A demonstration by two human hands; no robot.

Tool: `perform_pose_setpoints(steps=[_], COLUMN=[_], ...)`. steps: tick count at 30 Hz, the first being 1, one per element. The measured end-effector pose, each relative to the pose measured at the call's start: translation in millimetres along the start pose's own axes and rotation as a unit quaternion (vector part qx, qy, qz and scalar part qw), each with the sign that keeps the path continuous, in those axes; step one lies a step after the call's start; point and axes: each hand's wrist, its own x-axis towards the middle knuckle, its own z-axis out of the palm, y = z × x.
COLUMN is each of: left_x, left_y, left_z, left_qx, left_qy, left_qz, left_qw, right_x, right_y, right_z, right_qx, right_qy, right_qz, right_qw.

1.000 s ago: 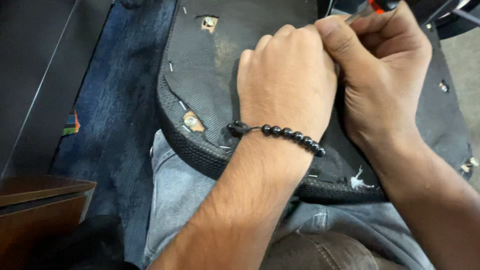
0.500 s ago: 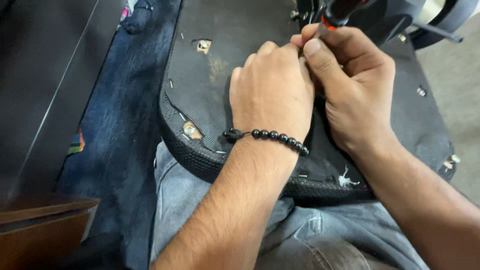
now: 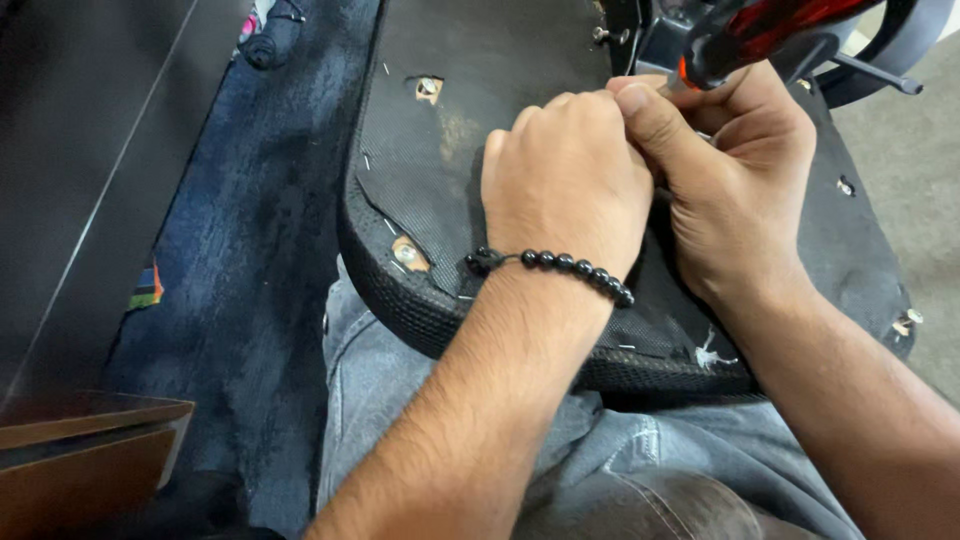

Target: The person uses a screwdriver to tighten a screw into the metal base of an overturned office chair. The hands hold the screwdriver and rotate it to secure the screw into the chair's base plate.

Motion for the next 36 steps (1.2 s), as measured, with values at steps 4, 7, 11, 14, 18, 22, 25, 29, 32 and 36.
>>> perform_pose_setpoints(steps=[4,7,11,14,18,22,25,29,32,36], left_x=[-0.4,0.1,0.2,-2.1,-5.7,-2.4,-7.4,-2.8,-4.7,-4.1], left_y=[0.9,1.1,1.0,-0.2,-0.9,0.2,-4.5,-2.1,-2.2,-1.3], left_z=[1.5,-0.8,3.5,1.2,4.8,6.3,13.0,6.7,9.5,5.9], left_qx=[-0.012,-0.008,-0.007,0.005,0.005,-0.003,-0.019,0.006,-0.006,-0.008], left_qy=[0.011,0.007,0.017,0.015,0.021,0.042,0.055,0.015,0.027,0.032], left_qz=[-0.007,-0.003,-0.008,-0.005,0.004,0.002,0.007,-0.012,-0.010,0.003], left_qw=[1.000,1.000,1.000,1.000,1.000,0.999,0.998,1.000,1.000,0.999], right_x=[0.3,0.9,2.1,0.9,-0.4,1.3,-4.3,-5.1,-5.7,-4.5], right_y=[-0.7,-3.8,-3.6,-3.5,-1.5,-2.2,2.3,2.5,5.3,1.3], right_z=[0.2,2.8,1.2,2.2,-1.2,-3.6,-8.9,-6.6,-10.3,-9.8], right_qx=[0.029,-0.036,-0.019,-0.002,0.008,-0.052,-0.082,-0.070,-0.069,-0.088], right_qy=[0.007,0.018,0.038,0.042,0.026,0.014,-0.017,-0.023,-0.019,-0.019], right_qz=[0.004,0.006,0.042,0.049,0.044,0.048,0.020,0.019,0.027,0.034], right_qw=[1.000,0.999,0.998,0.998,0.999,0.997,0.996,0.997,0.997,0.995])
